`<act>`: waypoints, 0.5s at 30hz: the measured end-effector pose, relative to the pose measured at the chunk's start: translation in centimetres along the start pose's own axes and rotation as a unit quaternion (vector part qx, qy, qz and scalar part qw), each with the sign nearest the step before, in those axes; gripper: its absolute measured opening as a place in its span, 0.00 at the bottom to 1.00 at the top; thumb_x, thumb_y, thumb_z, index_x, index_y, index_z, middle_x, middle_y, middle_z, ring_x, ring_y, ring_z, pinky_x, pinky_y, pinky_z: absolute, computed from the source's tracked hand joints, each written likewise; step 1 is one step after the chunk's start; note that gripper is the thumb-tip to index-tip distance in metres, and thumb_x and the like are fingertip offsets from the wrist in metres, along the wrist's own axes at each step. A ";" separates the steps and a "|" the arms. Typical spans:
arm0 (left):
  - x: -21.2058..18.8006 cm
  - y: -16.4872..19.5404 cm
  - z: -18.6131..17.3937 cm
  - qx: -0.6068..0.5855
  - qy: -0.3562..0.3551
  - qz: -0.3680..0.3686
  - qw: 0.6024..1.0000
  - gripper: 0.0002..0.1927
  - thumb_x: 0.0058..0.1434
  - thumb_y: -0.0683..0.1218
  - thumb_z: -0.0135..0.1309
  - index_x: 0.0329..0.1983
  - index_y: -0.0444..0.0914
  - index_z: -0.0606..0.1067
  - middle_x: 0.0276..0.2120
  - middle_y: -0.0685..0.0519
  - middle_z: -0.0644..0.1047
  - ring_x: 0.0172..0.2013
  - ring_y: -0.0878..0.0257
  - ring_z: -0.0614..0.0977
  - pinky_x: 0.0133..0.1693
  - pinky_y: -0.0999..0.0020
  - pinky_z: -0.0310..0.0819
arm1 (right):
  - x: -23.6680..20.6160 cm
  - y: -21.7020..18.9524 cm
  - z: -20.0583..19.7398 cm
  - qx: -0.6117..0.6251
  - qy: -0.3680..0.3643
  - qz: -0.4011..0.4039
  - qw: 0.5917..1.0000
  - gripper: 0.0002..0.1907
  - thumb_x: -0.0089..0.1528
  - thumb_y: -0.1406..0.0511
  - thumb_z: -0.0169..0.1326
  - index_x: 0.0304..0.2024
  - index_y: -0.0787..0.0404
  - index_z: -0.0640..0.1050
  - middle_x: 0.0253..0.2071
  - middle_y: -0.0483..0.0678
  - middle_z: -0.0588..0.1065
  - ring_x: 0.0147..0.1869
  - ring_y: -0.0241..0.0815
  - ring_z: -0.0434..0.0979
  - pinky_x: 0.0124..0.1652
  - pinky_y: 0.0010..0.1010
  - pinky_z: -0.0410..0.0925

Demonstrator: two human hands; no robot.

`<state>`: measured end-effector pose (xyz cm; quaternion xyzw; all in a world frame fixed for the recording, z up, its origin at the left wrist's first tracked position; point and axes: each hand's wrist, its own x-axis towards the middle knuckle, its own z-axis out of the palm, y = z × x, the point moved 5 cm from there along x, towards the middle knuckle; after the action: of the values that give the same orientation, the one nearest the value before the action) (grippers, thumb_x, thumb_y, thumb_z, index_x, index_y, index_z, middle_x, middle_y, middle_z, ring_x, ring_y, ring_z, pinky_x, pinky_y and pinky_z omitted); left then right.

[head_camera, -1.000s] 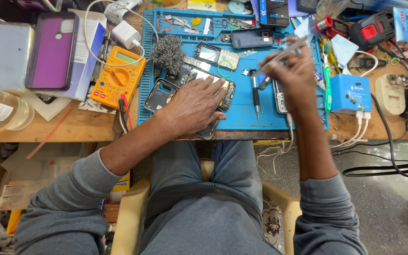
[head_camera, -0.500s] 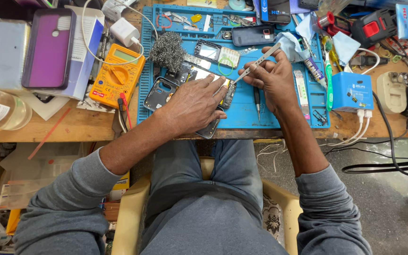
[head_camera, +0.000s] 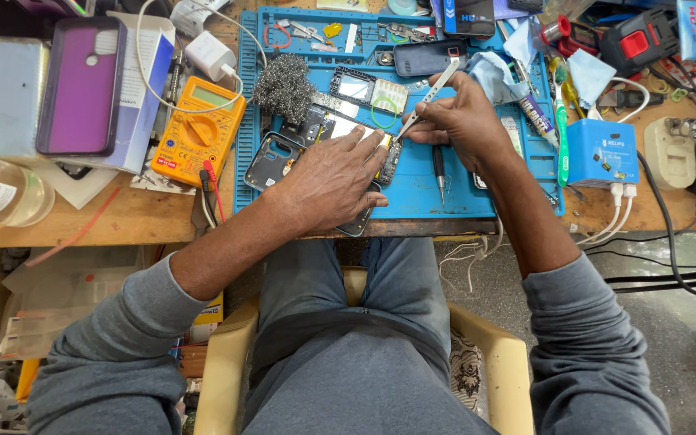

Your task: The person disassembles a smartphone, removes the battery and internal components, and handles a separate older phone. They use a screwdriver and tweezers to detach parts and place them on the workbench.

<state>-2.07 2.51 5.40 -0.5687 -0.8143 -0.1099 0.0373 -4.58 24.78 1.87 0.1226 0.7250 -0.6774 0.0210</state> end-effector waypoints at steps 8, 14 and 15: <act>-0.2 0.0 -0.2 -0.011 -0.001 0.002 1.000 0.39 0.63 0.64 0.54 0.62 0.26 0.67 0.61 0.35 0.69 0.62 0.40 0.70 0.58 0.52 0.68 | -1.0 -0.3 0.5 -0.023 -0.024 -0.080 0.996 0.22 0.70 0.72 0.53 0.62 0.65 0.59 0.42 0.58 0.81 0.42 0.44 0.87 0.40 0.30 0.82; -0.2 0.0 -0.2 -0.015 0.006 0.003 1.000 0.40 0.63 0.63 0.54 0.63 0.27 0.66 0.62 0.35 0.68 0.63 0.40 0.69 0.59 0.52 0.67 | 0.5 0.4 0.4 -0.024 0.005 -0.050 0.998 0.32 0.65 0.74 0.55 0.66 0.66 0.55 0.40 0.60 0.81 0.39 0.45 0.86 0.36 0.31 0.82; -0.2 0.0 -0.2 -0.012 0.007 0.004 1.000 0.40 0.63 0.64 0.54 0.63 0.27 0.66 0.62 0.35 0.68 0.63 0.40 0.69 0.59 0.52 0.67 | 0.8 0.5 0.4 -0.020 0.007 -0.046 0.999 0.33 0.65 0.74 0.55 0.67 0.67 0.53 0.40 0.60 0.81 0.39 0.45 0.87 0.35 0.31 0.82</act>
<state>-1.98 2.28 5.53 -0.5714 -0.8105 -0.1233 0.0369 -5.27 24.52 1.25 0.0937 0.7434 -0.6622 -0.0131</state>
